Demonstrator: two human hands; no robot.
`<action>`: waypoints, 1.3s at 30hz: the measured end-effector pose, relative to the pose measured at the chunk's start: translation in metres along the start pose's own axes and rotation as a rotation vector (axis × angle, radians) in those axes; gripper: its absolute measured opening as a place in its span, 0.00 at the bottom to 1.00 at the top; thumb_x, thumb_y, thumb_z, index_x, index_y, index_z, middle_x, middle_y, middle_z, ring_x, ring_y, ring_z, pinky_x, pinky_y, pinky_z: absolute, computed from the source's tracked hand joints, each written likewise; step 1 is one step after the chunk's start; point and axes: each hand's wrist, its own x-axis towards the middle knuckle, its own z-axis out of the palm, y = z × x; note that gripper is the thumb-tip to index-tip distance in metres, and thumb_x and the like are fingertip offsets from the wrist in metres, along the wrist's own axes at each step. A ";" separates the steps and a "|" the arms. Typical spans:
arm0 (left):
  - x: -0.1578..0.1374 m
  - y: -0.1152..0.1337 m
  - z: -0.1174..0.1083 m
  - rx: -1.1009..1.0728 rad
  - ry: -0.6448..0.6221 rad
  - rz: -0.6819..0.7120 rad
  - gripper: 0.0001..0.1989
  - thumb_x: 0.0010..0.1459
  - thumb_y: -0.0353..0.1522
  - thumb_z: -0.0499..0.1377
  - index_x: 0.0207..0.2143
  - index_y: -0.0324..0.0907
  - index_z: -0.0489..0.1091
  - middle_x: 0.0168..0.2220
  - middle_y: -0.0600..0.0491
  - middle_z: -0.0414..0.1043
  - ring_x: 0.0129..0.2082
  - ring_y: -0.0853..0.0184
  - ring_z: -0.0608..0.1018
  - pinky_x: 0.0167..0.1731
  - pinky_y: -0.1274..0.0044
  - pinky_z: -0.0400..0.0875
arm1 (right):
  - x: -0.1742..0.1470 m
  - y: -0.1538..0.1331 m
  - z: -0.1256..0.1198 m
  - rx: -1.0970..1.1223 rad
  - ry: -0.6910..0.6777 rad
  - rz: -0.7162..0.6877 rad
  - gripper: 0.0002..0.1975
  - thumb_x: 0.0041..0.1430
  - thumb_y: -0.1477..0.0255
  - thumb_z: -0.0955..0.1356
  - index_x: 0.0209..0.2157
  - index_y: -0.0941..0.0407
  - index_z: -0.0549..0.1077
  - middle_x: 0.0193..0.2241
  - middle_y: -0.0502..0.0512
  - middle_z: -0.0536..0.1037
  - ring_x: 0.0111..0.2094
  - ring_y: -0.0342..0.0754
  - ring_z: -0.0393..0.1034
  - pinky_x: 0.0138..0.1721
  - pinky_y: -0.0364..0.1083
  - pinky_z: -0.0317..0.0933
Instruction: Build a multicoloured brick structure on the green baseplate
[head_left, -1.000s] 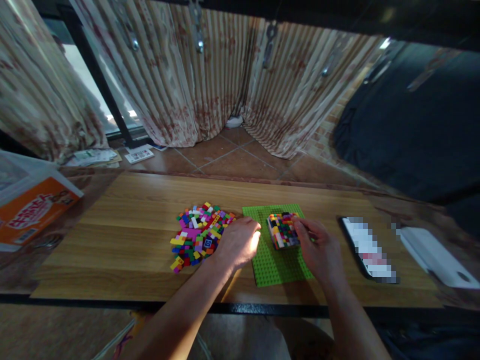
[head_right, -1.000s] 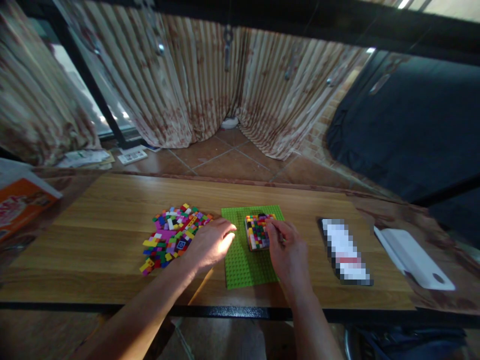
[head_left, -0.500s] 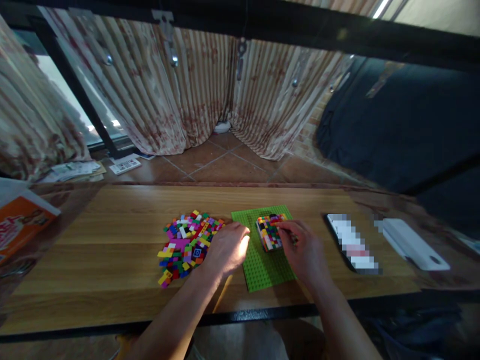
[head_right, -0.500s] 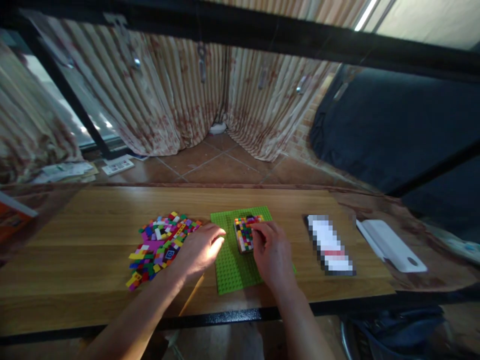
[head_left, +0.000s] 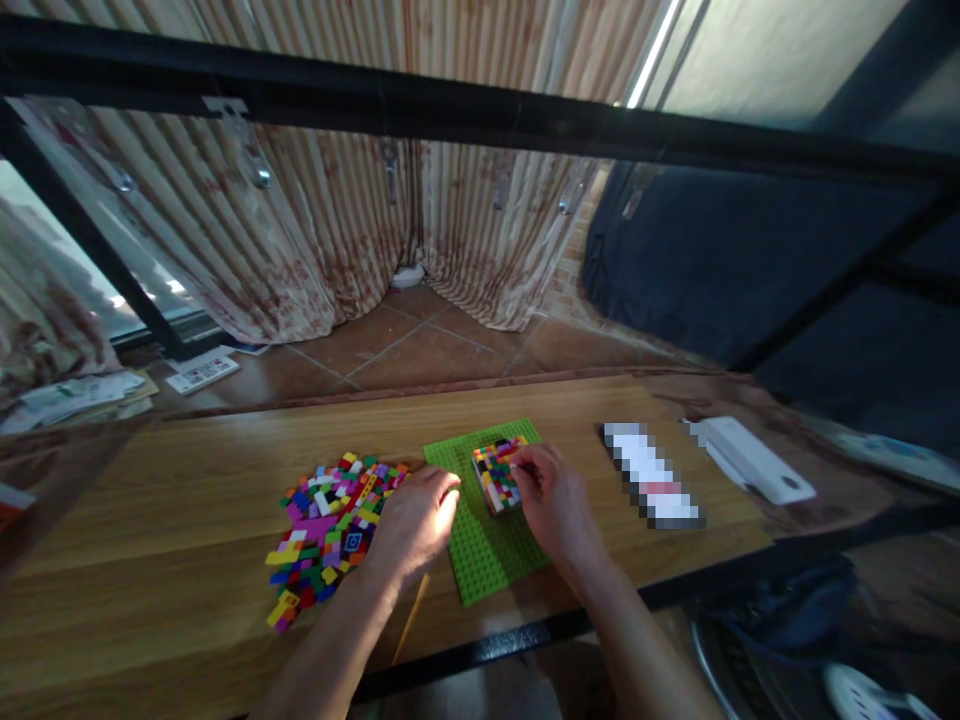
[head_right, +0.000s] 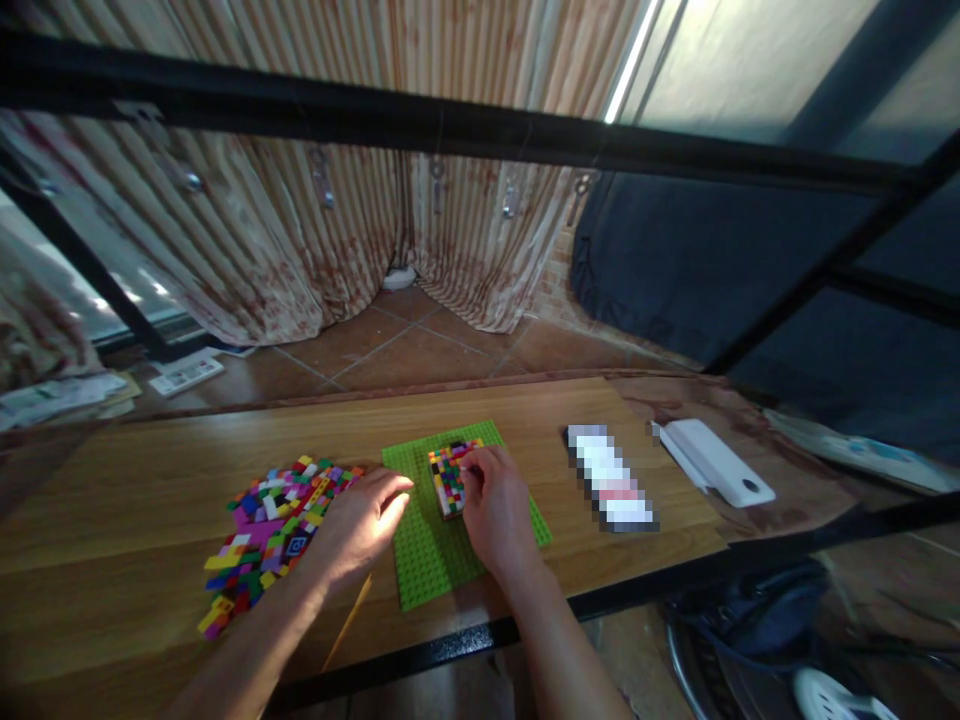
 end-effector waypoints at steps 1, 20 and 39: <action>0.000 0.000 0.000 0.002 0.007 0.002 0.09 0.60 0.27 0.54 0.38 0.41 0.74 0.39 0.49 0.77 0.40 0.64 0.78 0.39 0.74 0.72 | 0.001 0.000 0.000 0.012 -0.003 0.014 0.06 0.56 0.78 0.64 0.30 0.55 0.71 0.32 0.55 0.74 0.35 0.48 0.70 0.38 0.45 0.63; 0.000 -0.005 0.000 -0.002 0.058 0.062 0.10 0.60 0.28 0.52 0.37 0.42 0.74 0.38 0.50 0.78 0.38 0.65 0.79 0.38 0.75 0.73 | 0.008 0.005 -0.001 0.219 -0.076 0.191 0.05 0.52 0.76 0.67 0.29 0.56 0.76 0.31 0.53 0.77 0.33 0.46 0.72 0.37 0.45 0.65; 0.007 0.037 0.007 -0.376 0.236 0.032 0.08 0.61 0.29 0.55 0.40 0.44 0.73 0.41 0.53 0.77 0.42 0.68 0.77 0.43 0.76 0.71 | 0.006 0.014 -0.002 0.300 -0.085 0.142 0.08 0.55 0.72 0.66 0.33 0.54 0.79 0.33 0.53 0.79 0.35 0.46 0.74 0.39 0.46 0.67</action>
